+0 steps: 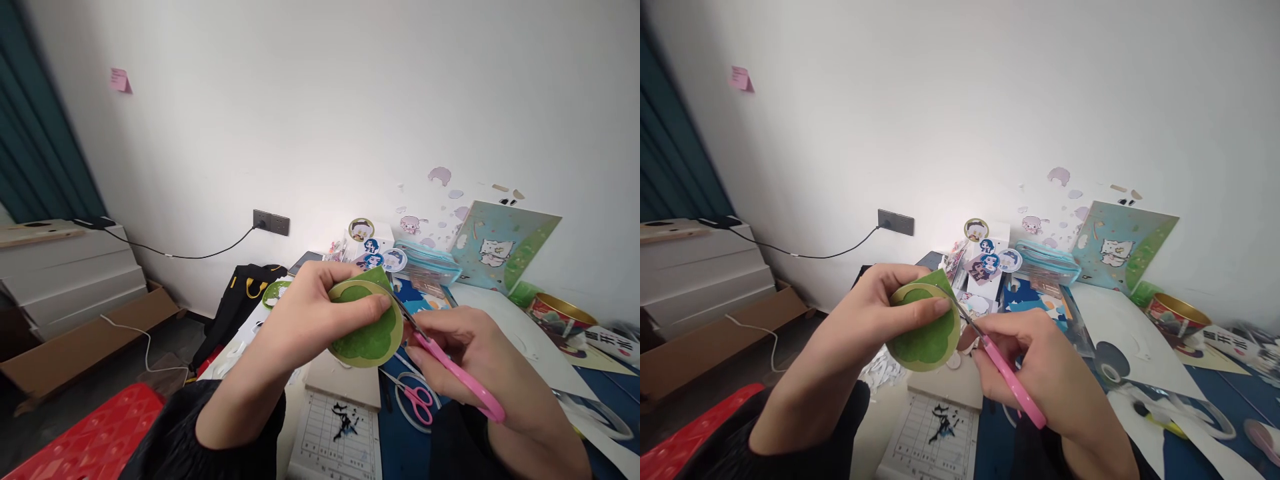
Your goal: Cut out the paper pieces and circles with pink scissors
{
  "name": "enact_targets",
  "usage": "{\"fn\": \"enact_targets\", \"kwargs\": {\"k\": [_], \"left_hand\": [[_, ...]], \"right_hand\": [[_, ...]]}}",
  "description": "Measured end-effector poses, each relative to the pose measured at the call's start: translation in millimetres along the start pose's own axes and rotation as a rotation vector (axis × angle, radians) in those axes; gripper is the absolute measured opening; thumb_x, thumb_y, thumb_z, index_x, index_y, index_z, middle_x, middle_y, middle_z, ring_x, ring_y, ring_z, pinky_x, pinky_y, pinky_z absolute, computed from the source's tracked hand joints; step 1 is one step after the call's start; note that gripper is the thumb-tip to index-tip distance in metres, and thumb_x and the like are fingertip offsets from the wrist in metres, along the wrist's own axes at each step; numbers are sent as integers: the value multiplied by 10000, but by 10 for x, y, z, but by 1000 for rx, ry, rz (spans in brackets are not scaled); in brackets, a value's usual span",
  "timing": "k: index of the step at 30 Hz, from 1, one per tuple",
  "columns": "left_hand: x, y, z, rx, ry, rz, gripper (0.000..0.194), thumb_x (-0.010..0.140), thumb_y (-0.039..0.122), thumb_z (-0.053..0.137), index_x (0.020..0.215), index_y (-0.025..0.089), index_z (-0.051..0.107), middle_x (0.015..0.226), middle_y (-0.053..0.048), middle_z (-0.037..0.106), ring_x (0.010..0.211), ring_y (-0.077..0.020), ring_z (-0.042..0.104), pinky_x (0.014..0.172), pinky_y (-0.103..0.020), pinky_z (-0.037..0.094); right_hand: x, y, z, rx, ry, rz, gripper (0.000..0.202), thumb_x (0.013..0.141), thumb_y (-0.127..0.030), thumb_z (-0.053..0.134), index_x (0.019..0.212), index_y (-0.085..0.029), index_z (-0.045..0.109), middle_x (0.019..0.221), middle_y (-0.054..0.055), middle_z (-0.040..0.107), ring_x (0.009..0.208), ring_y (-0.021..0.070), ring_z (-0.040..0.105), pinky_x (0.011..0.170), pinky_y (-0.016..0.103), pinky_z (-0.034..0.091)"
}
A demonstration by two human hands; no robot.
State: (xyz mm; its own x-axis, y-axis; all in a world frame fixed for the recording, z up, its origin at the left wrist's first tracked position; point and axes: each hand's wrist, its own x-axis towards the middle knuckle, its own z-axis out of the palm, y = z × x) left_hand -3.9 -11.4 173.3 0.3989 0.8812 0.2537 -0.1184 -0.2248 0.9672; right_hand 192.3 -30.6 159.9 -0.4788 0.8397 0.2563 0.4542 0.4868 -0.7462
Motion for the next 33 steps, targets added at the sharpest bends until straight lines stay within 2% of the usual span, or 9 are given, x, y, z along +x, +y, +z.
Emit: {"fn": "enact_targets", "kwargs": {"k": [5,14,18,24,30,33], "left_hand": [[5,-7,-7,8,-11,-14,213,748,264,694,599,139,606,564,21,561,497,-87,500,458,-176,392],[-3,-19,-24,48,-11,-29,218,748,273,693,600,141,603,567,18,556,502,-87,492,459,-175,388],[14,-29,-10,17,-16,-7,200,760,294,695,650,138,636,606,4,594,536,-100,529,483,-178,406],[24,-41,8,-49,23,8,208,767,324,694,684,138,655,610,10,600,542,-97,534,487,-173,414],[-2,-2,13,-7,48,7,207,745,271,700,601,140,629,552,17,580,483,-81,491,440,-162,378],[0,8,13,7,40,-5,203,733,269,701,595,140,627,551,11,590,478,-86,500,432,-165,382]], "right_hand": [[-14,3,-21,-32,-12,7,244,765,-95,537,583,-211,422,549,-74,266,501,100,223,421,241,202],[-18,16,-38,-112,-13,-24,278,774,-124,543,571,-219,378,550,-63,252,497,106,222,404,242,207],[-24,20,-36,-59,16,-6,302,786,-151,552,575,-224,348,557,-69,247,504,107,214,417,245,206],[-17,7,-25,36,28,36,216,753,-123,551,599,-207,425,573,-68,266,517,105,221,436,247,198],[7,35,-55,206,-71,22,114,675,-193,643,676,-202,529,522,-83,317,466,97,274,433,244,219],[14,27,-51,264,-75,-21,143,640,-220,691,708,-195,568,534,-81,343,488,104,287,450,246,231]]}}
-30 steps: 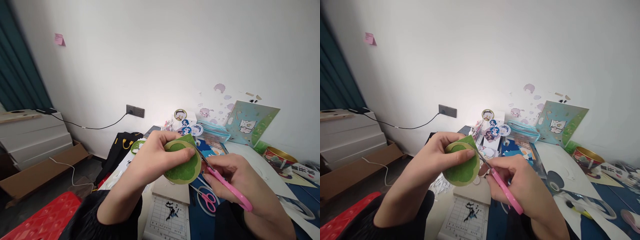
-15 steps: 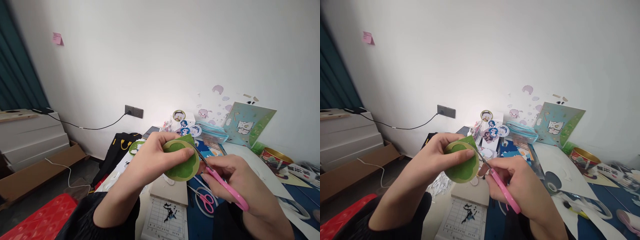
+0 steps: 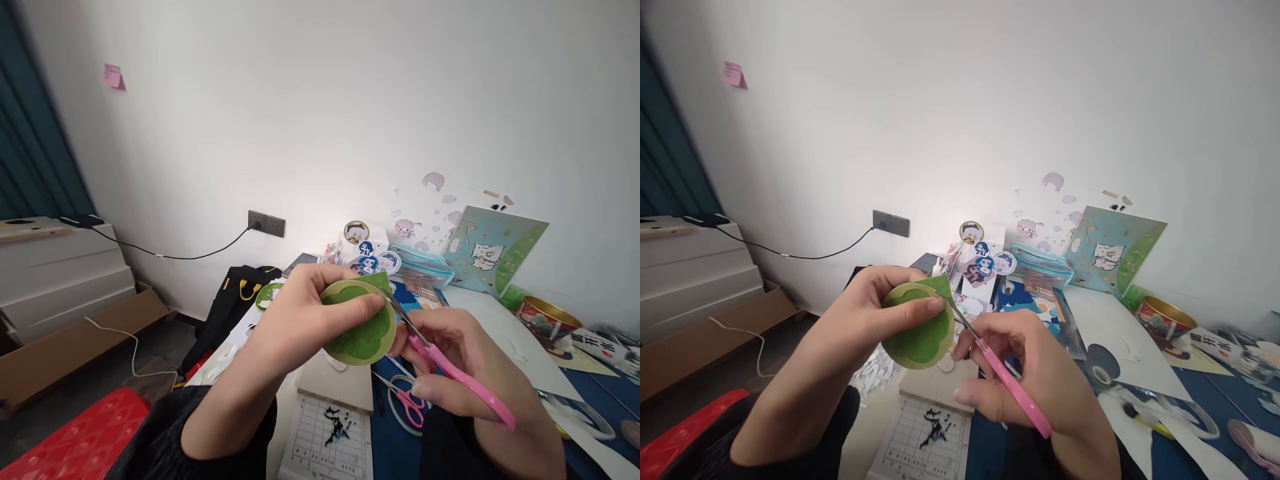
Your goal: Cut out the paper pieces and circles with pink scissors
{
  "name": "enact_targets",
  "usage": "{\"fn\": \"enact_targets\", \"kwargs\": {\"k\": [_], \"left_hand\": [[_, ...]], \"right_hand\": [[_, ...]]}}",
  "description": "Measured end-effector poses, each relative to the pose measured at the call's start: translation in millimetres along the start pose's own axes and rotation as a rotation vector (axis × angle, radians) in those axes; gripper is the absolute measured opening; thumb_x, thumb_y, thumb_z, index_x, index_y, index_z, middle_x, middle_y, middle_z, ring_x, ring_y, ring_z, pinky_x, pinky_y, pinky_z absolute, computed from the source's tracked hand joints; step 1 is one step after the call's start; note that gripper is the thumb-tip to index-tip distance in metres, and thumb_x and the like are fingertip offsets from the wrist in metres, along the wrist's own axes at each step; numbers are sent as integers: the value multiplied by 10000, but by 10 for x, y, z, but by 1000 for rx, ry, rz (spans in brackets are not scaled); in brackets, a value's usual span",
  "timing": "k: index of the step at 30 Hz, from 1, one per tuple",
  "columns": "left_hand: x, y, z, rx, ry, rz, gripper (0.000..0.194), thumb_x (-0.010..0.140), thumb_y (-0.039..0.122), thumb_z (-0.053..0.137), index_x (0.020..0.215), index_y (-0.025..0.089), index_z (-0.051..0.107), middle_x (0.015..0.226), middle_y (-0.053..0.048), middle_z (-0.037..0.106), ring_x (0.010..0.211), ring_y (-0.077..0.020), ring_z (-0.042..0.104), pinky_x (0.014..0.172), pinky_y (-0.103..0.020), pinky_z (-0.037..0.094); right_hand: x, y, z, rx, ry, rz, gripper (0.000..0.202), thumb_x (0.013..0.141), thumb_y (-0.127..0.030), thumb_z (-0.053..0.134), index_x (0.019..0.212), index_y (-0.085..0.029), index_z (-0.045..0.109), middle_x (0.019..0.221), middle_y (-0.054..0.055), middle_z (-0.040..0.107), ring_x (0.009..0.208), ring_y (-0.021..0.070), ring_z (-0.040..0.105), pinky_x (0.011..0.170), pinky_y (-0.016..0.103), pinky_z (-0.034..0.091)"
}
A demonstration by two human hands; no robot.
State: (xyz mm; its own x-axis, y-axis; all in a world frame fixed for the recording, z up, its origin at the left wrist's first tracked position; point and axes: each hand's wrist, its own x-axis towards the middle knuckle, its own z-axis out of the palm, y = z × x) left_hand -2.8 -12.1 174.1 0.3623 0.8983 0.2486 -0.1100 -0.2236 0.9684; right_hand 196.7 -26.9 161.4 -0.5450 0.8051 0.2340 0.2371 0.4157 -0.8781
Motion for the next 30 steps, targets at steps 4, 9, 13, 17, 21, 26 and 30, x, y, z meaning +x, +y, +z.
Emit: {"fn": "enact_targets", "kwargs": {"k": [4,9,13,17,21,26,30], "left_hand": [[8,-7,-3,10,5,-18,210,726,292,713,613,133,633,548,12,588,489,-85,508,444,-162,391],[6,-15,5,8,-1,-35,206,730,291,711,623,134,633,575,-3,620,510,-101,542,466,-181,420],[-3,-15,3,5,-3,-32,218,744,303,701,630,132,628,578,-7,624,505,-98,536,459,-179,411],[-4,-15,6,6,-1,-11,220,749,297,694,627,126,630,562,3,600,487,-82,510,444,-167,396],[-6,-5,17,-5,5,-17,213,729,280,707,612,128,614,561,10,583,495,-85,515,451,-171,400],[-3,-5,12,18,-3,-51,221,727,292,704,616,127,608,564,3,582,499,-96,518,450,-185,390],[3,-18,6,25,-14,-62,221,717,308,715,635,127,618,589,-8,604,523,-108,543,463,-189,404]], "right_hand": [[16,-47,39,8,35,-16,220,632,-188,706,614,-202,488,549,-78,355,503,98,276,450,239,221],[39,-89,68,-15,56,-13,225,639,-160,693,611,-201,474,553,-78,367,501,94,287,445,233,230],[48,-87,93,-67,88,-45,207,664,-161,664,620,-199,465,562,-75,349,503,93,275,446,235,235],[45,-53,108,-139,89,-39,157,704,-119,597,642,-192,473,566,-72,337,514,95,271,451,232,239],[29,-35,100,-179,88,-38,205,734,-95,540,611,-202,416,560,-76,289,510,91,262,444,222,236],[20,-54,79,-211,64,-47,201,740,-97,505,604,-208,409,542,-79,286,494,89,251,426,221,226],[24,-41,73,-239,65,-41,231,737,-75,500,590,-212,386,537,-79,289,493,89,251,419,221,220]]}}
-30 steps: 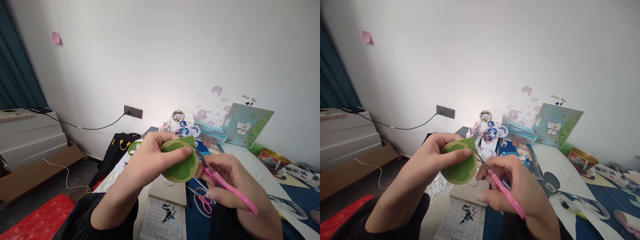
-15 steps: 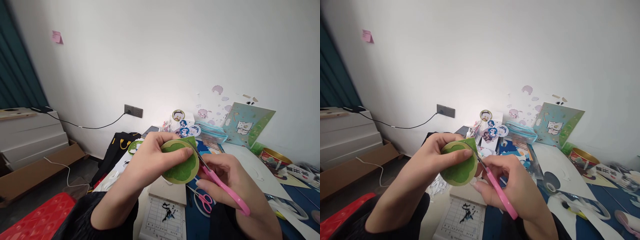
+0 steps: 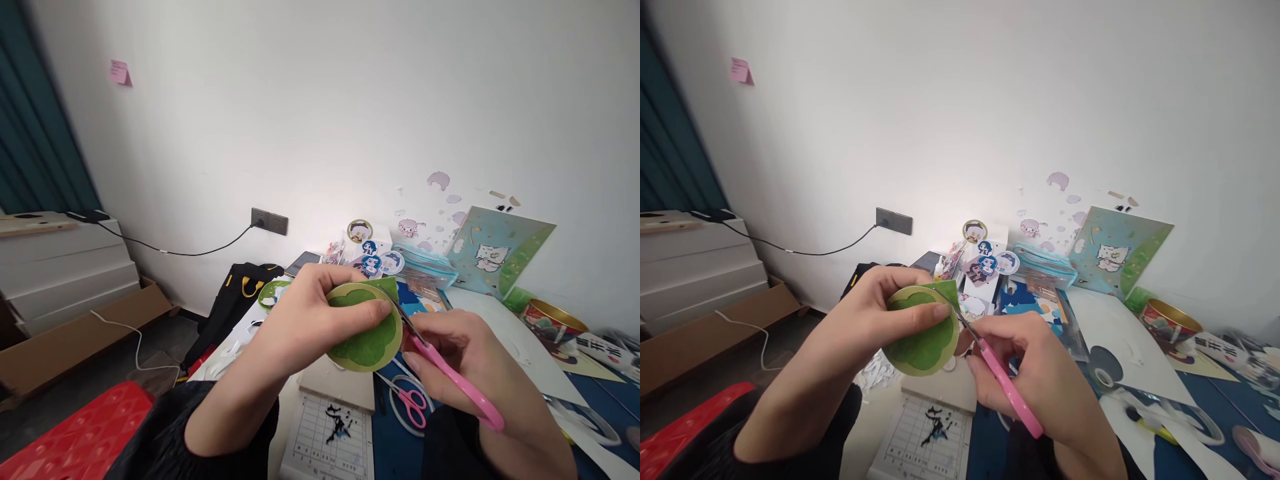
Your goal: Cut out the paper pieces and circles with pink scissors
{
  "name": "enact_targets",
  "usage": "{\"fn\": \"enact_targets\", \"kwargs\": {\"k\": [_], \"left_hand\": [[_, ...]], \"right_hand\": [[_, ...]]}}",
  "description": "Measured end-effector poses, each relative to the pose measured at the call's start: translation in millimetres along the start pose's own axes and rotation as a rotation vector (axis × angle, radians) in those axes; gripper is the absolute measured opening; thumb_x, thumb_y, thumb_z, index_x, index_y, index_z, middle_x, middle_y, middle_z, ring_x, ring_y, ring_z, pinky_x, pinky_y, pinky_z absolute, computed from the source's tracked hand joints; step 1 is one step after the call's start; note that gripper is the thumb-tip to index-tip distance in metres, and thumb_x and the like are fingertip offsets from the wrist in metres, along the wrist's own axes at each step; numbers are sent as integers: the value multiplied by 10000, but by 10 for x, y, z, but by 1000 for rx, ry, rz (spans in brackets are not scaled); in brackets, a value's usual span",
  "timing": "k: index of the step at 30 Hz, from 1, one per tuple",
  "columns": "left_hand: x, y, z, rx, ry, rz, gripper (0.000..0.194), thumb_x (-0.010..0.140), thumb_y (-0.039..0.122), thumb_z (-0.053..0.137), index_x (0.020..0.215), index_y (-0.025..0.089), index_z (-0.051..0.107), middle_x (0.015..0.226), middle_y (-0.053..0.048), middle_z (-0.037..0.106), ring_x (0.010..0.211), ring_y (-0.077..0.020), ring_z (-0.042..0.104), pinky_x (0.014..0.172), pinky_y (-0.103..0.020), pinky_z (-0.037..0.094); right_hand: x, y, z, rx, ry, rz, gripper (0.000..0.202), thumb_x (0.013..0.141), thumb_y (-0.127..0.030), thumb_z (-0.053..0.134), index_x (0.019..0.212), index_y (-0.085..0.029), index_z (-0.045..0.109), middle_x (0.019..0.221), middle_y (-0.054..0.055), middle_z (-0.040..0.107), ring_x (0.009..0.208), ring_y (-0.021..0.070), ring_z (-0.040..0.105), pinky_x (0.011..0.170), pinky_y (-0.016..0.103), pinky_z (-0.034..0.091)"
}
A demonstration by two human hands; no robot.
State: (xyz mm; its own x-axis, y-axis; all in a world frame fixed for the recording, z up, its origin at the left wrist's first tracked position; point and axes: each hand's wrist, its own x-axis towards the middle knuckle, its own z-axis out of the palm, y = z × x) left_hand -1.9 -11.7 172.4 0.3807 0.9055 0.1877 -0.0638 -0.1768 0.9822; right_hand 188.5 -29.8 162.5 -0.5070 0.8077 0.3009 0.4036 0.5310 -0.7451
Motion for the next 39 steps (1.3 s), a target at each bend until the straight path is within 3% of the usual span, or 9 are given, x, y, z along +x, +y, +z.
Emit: {"fn": "enact_targets", "kwargs": {"k": [13,21,33,39], "left_hand": [[5,-4,-20,-17,-22,18,211,734,247,706,601,125,597,539,36,549,485,-59,487,440,-134,386],[24,-38,-2,-67,-7,62,180,764,311,701,721,137,682,640,-1,643,567,-97,568,502,-165,431],[-13,-8,18,-34,32,92,223,774,309,677,642,138,624,569,14,599,497,-83,508,440,-156,388],[-19,11,30,1,31,93,228,783,290,665,632,131,601,579,15,586,507,-77,496,449,-159,382]], "right_hand": [[-29,43,-42,-71,-4,10,322,752,-88,531,588,-232,295,557,-75,239,505,98,198,414,235,187],[-53,38,-9,-82,64,21,221,743,-84,513,598,-209,403,569,-70,263,513,97,236,428,223,213],[17,-35,46,167,80,19,92,661,-138,589,645,-193,518,575,-71,346,515,99,283,465,241,237],[9,-3,50,199,50,-13,124,674,-149,632,674,-192,516,587,-70,360,527,101,305,483,240,255]]}}
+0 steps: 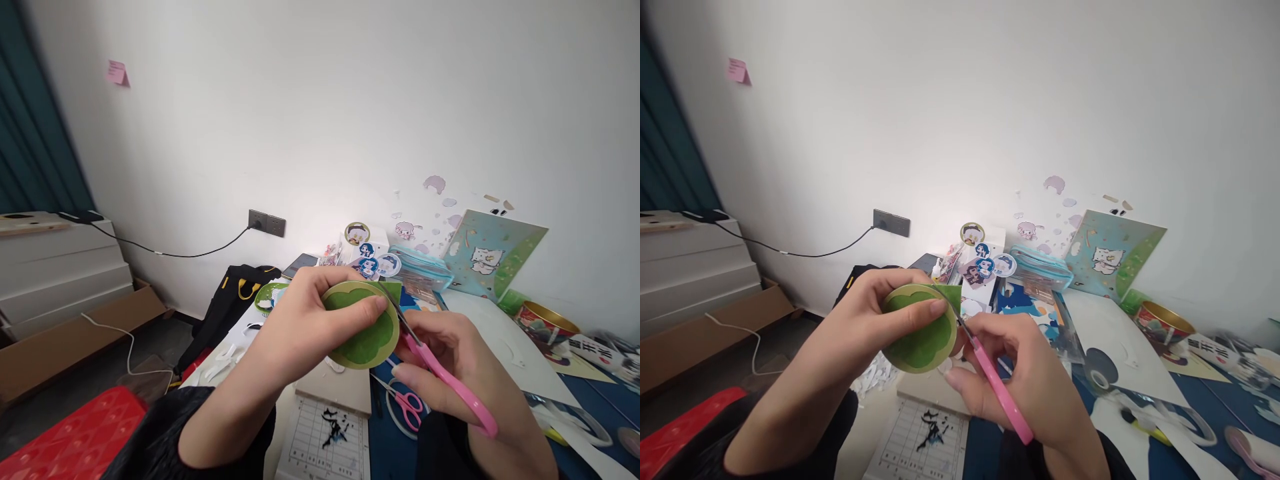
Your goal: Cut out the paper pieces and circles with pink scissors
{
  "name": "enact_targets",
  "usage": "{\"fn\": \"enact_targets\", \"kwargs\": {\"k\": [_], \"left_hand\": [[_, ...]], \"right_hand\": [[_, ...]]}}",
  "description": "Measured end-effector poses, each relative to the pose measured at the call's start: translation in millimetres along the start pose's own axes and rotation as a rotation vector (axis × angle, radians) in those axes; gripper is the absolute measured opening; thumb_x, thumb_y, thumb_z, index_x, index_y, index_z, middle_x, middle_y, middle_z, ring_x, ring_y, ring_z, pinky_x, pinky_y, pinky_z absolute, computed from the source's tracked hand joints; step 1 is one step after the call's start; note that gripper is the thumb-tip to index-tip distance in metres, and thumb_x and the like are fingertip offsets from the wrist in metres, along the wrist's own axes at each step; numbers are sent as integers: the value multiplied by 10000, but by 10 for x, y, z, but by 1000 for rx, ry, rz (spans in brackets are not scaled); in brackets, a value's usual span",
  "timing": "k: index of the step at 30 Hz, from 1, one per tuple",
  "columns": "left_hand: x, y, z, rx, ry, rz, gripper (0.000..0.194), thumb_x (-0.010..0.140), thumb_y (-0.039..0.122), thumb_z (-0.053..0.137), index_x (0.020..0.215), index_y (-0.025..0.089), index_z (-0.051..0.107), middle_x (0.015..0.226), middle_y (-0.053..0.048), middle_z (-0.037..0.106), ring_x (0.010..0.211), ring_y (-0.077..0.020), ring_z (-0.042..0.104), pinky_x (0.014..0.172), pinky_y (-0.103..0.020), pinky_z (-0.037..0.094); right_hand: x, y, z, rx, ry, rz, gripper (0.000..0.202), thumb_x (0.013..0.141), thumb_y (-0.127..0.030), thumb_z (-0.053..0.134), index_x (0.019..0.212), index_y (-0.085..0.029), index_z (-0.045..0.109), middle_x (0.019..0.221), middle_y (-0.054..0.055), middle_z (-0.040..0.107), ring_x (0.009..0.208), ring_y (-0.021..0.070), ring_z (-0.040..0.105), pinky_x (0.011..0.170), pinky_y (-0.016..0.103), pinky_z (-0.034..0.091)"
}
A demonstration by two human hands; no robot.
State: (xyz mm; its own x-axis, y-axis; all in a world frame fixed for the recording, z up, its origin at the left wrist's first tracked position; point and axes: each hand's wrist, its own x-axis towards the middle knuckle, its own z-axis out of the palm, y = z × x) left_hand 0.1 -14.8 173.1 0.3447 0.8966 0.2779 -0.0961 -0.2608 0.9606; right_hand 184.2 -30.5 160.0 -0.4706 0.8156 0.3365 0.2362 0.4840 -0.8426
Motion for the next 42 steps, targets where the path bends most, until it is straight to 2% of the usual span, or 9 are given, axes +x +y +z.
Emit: {"fn": "enact_targets", "kwargs": {"k": [14,30,35,42], "left_hand": [[-2,1,-16,4,-13,-26,212,778,279,669,629,145,601,586,13,599,517,-86,516,462,-170,389],[-2,-13,-43,30,-28,-74,193,746,308,687,660,147,623,594,21,552,544,-95,487,480,-176,375],[0,-13,-57,29,-47,-68,196,754,292,689,651,144,614,583,28,542,531,-83,474,475,-164,371],[10,-8,-15,0,-12,-36,191,765,310,682,683,143,641,616,7,602,550,-99,532,479,-170,402]], "right_hand": [[-8,10,-44,-215,-30,26,237,741,-111,517,599,-217,359,563,-76,245,493,88,243,425,231,208],[-32,15,-87,-327,-38,17,269,729,-64,521,576,-214,359,545,-70,270,498,92,246,410,215,233],[-32,7,-103,-347,-50,22,306,749,-102,538,563,-223,326,534,-71,258,493,97,234,404,225,220],[-66,8,-90,-334,-24,63,284,757,-108,524,592,-221,323,565,-73,257,523,102,219,441,236,207]]}}
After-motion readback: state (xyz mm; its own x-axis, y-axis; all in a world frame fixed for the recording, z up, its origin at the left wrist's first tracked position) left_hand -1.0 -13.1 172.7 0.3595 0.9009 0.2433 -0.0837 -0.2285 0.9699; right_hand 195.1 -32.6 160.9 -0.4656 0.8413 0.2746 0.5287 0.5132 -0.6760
